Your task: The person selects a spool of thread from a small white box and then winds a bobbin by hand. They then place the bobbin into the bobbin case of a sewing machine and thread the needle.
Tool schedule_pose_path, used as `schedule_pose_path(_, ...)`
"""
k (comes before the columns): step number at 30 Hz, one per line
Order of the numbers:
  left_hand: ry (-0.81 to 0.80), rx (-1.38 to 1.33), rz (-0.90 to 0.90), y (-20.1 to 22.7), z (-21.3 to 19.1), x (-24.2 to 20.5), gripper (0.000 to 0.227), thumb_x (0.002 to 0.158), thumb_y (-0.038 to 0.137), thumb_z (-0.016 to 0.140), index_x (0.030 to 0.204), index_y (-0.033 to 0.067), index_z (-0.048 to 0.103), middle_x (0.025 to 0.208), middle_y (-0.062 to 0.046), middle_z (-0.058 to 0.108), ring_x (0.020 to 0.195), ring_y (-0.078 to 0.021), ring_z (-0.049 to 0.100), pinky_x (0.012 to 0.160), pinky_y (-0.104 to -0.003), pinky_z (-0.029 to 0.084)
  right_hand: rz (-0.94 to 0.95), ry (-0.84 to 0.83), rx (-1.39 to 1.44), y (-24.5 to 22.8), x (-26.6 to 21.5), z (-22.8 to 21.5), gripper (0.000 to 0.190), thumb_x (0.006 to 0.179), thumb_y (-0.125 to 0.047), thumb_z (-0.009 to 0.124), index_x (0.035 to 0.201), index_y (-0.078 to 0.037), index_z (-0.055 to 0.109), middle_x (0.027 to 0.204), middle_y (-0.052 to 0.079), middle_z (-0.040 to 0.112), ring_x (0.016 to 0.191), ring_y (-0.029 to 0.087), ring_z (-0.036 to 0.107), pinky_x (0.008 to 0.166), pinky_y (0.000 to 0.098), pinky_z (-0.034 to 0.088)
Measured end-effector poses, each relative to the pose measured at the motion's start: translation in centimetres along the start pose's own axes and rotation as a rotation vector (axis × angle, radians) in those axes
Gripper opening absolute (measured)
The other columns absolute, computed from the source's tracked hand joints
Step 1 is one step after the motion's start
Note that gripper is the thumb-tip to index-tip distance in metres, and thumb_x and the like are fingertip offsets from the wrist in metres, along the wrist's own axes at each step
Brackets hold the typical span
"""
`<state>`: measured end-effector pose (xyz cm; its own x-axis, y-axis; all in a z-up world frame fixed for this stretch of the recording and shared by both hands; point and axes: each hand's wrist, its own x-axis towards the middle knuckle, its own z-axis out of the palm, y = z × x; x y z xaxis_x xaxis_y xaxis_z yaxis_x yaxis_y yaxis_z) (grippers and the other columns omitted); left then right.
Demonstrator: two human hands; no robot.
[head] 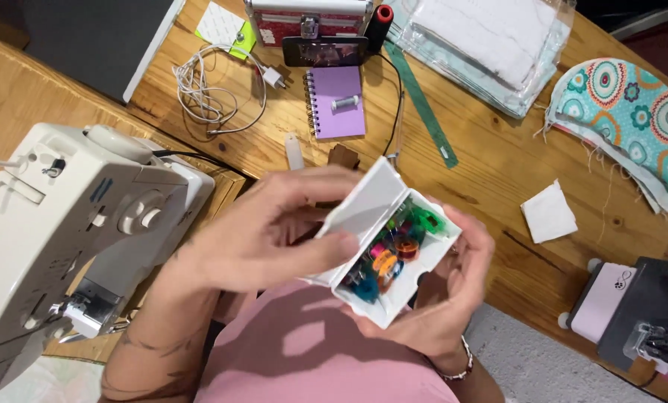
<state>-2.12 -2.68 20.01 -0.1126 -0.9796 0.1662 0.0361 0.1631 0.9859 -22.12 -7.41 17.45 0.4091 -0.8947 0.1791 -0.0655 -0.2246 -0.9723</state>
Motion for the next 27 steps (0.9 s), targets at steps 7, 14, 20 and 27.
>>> schedule_pose_path(7, 0.043, -1.356, -0.181, -4.9, 3.8, -2.9, 0.091, 0.088, 0.024, 0.066, 0.162, -0.0067, 0.022, 0.144, -0.029, 0.049, 0.118, -0.0409, 0.061, 0.085, -0.048, 0.061, -0.125, -0.058, -0.178, -0.3, 0.3, 0.1, 0.11, 0.051, -0.046, 0.085, 0.139, -0.002, 0.037, 0.137, 0.022, 0.056, 0.131, 0.031, 0.061, 0.111, 0.0396, 0.054)
schedule_pose_path(14, 0.278, -1.291, -0.156, -2.4, 3.9, -3.7, 0.09, 0.086, 0.032, 0.067, 0.159, -0.006, 0.031, 0.128, -0.022, 0.061, 0.099, -0.0314, 0.065, 0.073, -0.037, 0.055, -0.451, -0.388, -0.085, 1.8, 3.3, -1.4, 0.135, 0.05, -0.058, 0.091, 0.154, -0.006, 0.022, 0.158, 0.02, 0.033, 0.154, 0.03, 0.037, 0.132, 0.0454, 0.038)
schedule_pose_path(20, 0.321, -1.392, -0.113, -1.8, 3.2, -5.0, 0.087, 0.086, 0.031, 0.066, 0.158, -0.0049, 0.033, 0.132, -0.022, 0.059, 0.106, -0.0337, 0.064, 0.077, -0.038, 0.056, -0.97, -0.385, -0.41, 0.7, 3.8, -0.8, 0.056, 0.083, -0.082, 0.063, 0.115, -0.037, 0.064, 0.164, 0.01, 0.023, 0.161, 0.024, 0.015, 0.137, 0.0512, 0.009)
schedule_pose_path(27, 0.355, -1.514, -0.05, -2.4, 3.6, -5.8, 0.075, 0.09, 0.028, 0.061, 0.153, -0.0047, 0.038, 0.135, -0.021, 0.058, 0.112, -0.0314, 0.061, 0.094, -0.04, 0.051, -0.973, -0.303, -0.685, 0.0, 3.3, 1.2, 0.069, 0.103, -0.076, 0.016, 0.162, -0.042, 0.006, 0.162, -0.01, 0.027, 0.158, 0.028, 0.014, 0.129, 0.0755, -0.005)
